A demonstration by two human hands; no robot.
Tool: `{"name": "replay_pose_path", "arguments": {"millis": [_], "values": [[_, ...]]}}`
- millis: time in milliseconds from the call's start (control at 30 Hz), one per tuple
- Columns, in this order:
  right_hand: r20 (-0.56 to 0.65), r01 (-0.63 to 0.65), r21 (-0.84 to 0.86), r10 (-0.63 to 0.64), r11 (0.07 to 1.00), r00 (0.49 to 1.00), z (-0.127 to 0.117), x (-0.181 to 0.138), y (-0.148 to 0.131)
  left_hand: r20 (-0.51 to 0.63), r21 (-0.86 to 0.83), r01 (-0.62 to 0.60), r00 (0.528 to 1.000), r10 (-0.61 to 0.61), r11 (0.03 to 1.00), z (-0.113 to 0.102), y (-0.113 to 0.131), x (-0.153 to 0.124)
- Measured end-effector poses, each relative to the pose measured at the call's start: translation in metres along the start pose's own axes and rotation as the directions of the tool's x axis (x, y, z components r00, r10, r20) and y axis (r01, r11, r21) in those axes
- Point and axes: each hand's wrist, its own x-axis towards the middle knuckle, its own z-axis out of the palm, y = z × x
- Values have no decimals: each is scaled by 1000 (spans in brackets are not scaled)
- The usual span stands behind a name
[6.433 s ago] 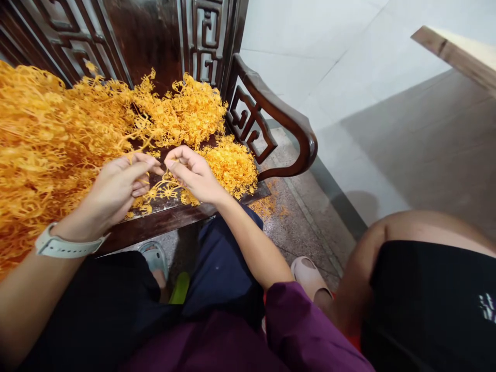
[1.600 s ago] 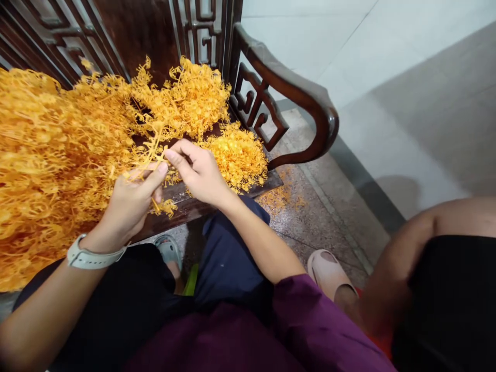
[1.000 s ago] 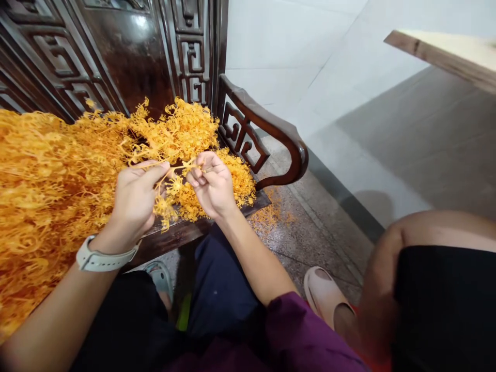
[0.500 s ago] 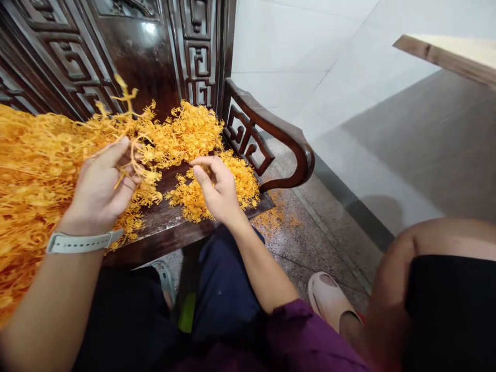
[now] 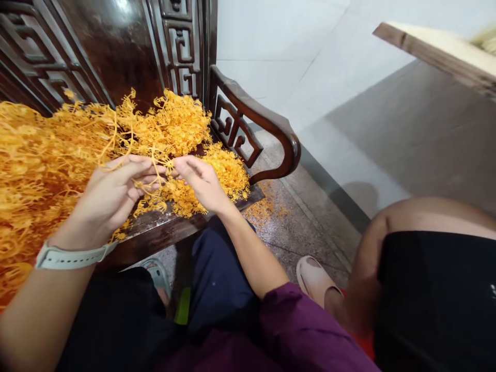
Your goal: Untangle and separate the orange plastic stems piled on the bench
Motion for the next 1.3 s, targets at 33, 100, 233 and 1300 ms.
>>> {"name": "replay_pose_path", "arguments": {"millis": [33,100,233,1300], "values": [[15,-5,62,4,998,1000,5,0,-1,0,9,-1,1000,1,1000,2,-1,-1],[-13,2,112,-1,994,1000,11,-1,-1,28,24,-7,1000,6,1000,4,-4,-2],[-3,7,139,-7,990,1000,11,-3,1,125,97,-43,992,31,994,6,-9,-1],[-290,-135,-417,9,899,957,-38,0,29,-53,-158,-14,999,6,987,24,-10,15]]}}
